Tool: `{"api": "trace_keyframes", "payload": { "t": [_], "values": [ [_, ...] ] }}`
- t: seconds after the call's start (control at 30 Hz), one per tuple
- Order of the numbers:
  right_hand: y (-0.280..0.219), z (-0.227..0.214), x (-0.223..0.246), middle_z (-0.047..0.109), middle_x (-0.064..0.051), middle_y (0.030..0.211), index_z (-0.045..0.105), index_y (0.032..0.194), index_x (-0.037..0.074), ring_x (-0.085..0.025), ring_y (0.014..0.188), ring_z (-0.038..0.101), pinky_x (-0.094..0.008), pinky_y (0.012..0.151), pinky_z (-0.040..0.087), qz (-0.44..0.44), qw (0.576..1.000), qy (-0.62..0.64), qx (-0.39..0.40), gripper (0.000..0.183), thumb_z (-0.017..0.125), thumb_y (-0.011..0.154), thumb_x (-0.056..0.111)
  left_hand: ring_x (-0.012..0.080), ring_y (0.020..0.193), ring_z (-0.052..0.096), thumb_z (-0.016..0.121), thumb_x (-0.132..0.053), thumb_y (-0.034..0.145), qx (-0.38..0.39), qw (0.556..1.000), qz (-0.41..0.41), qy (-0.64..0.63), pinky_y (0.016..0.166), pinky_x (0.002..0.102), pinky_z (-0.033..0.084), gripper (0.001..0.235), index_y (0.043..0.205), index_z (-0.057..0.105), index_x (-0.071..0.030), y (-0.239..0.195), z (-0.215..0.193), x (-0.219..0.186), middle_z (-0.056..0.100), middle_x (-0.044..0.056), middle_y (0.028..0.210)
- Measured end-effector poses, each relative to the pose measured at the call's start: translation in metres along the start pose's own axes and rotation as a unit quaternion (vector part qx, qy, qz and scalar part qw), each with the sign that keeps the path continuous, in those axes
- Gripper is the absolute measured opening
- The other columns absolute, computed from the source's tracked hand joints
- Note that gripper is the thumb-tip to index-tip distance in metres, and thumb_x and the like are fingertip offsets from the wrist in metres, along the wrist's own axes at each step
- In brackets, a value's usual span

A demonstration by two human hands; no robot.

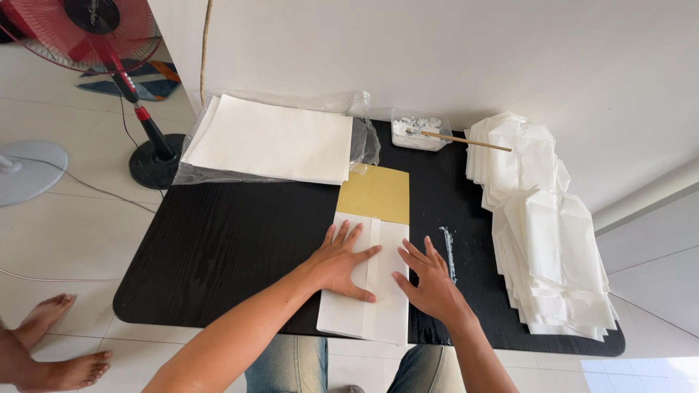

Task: The person applies a white adhesive to the edges of a folded white paper structure using a brush. They then fold the flaps to form a box shape and place a yellow cardboard insert inside. The person smooths the paper and continues to apply adhesive to the edges of the structure.

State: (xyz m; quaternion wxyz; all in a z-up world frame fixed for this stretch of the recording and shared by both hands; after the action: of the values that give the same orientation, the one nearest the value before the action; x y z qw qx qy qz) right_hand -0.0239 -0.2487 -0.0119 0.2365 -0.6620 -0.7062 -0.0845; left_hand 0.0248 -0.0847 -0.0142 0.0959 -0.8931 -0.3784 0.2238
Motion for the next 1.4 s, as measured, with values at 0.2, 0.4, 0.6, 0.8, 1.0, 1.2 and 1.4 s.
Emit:
{"api": "trace_keyframes", "payload": {
  "t": [0.2, 0.4, 0.6, 0.8, 1.0, 1.2, 1.4],
  "values": [
    [-0.022, 0.017, -0.035, 0.053, 0.007, 0.156, 0.060, 0.144, 0.017, -0.030, 0.159, 0.016, -0.059, 0.120, 0.022, -0.037, 0.998, 0.040, -0.037, 0.049, 0.064, 0.097, 0.032, 0.0429, 0.155, -0.027, 0.054, -0.085, 0.064, 0.075, 0.997, -0.020, 0.004, 0.124, 0.057, -0.015, 0.123, 0.166, 0.008, -0.035, 0.003, 0.001, -0.002, -0.022, 0.022, 0.170],
    [-0.051, 0.039, -0.032, 0.064, 0.003, 0.144, 0.071, 0.132, 0.018, -0.037, 0.154, 0.026, -0.052, 0.118, 0.026, -0.186, 0.972, -0.053, -0.134, 0.039, 0.066, 0.096, 0.034, 0.0407, 0.155, -0.028, 0.058, -0.086, 0.060, 0.083, 0.996, -0.040, 0.014, 0.125, 0.056, -0.013, 0.136, 0.167, -0.001, -0.028, 0.010, 0.007, 0.002, -0.025, 0.024, 0.169],
    [-0.070, 0.043, -0.037, 0.064, 0.005, 0.145, 0.071, 0.133, 0.018, -0.033, 0.155, 0.023, -0.049, 0.121, 0.022, -0.158, 0.979, -0.035, -0.123, 0.048, 0.071, 0.092, 0.043, 0.0394, 0.155, -0.031, 0.061, -0.085, 0.058, 0.097, 0.994, -0.049, 0.010, 0.126, 0.053, -0.015, 0.139, 0.167, -0.004, -0.028, 0.012, 0.006, 0.004, -0.031, 0.026, 0.166],
    [-0.086, 0.049, -0.042, 0.068, 0.007, 0.140, 0.075, 0.128, 0.017, -0.030, 0.154, 0.024, -0.050, 0.120, 0.019, -0.144, 0.985, -0.011, -0.099, 0.049, 0.077, 0.086, 0.044, 0.0405, 0.154, -0.034, 0.062, -0.085, 0.054, 0.105, 0.992, -0.071, 0.013, 0.128, 0.048, -0.014, 0.149, 0.166, -0.013, -0.021, 0.010, 0.002, 0.004, -0.041, 0.021, 0.163],
    [-0.094, 0.041, -0.023, 0.063, 0.005, 0.146, 0.069, 0.136, 0.016, -0.030, 0.155, 0.021, -0.054, 0.119, 0.015, -0.155, 0.986, -0.036, -0.054, 0.062, 0.077, 0.088, 0.055, 0.0389, 0.153, -0.036, 0.063, -0.084, 0.046, 0.133, 0.987, -0.087, 0.022, 0.128, 0.051, -0.013, 0.156, 0.166, -0.015, -0.021, 0.013, -0.002, 0.002, -0.046, 0.016, 0.162],
    [-0.055, 0.030, -0.015, 0.055, -0.001, 0.153, 0.058, 0.144, 0.012, -0.033, 0.156, 0.020, -0.051, 0.119, 0.018, -0.110, 0.991, -0.033, -0.070, 0.055, 0.049, 0.103, 0.047, 0.0383, 0.154, -0.034, 0.064, -0.083, 0.048, 0.149, 0.984, -0.096, 0.033, 0.128, 0.052, -0.012, 0.157, 0.166, -0.016, -0.019, 0.011, -0.006, 0.000, -0.046, 0.015, 0.163],
    [-0.002, 0.017, -0.033, 0.053, 0.001, 0.155, 0.060, 0.142, 0.012, -0.037, 0.157, 0.020, -0.052, 0.120, 0.021, -0.059, 0.992, -0.044, -0.097, 0.052, 0.043, 0.104, 0.043, 0.0341, 0.154, -0.037, 0.063, -0.082, 0.049, 0.170, 0.980, -0.096, 0.033, 0.127, 0.053, -0.014, 0.156, 0.165, -0.020, -0.018, 0.010, -0.007, -0.002, -0.047, 0.012, 0.163]
  ]
}}
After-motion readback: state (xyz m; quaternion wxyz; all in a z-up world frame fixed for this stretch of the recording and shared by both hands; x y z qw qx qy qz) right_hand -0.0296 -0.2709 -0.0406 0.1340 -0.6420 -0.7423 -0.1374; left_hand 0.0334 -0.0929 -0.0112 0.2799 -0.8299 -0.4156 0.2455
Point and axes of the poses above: each hand's wrist, its own y-axis towards the middle knuckle, its own z-axis out of the palm, x = y × z, the point moved 8 cm from there along y, towards the middle knuckle
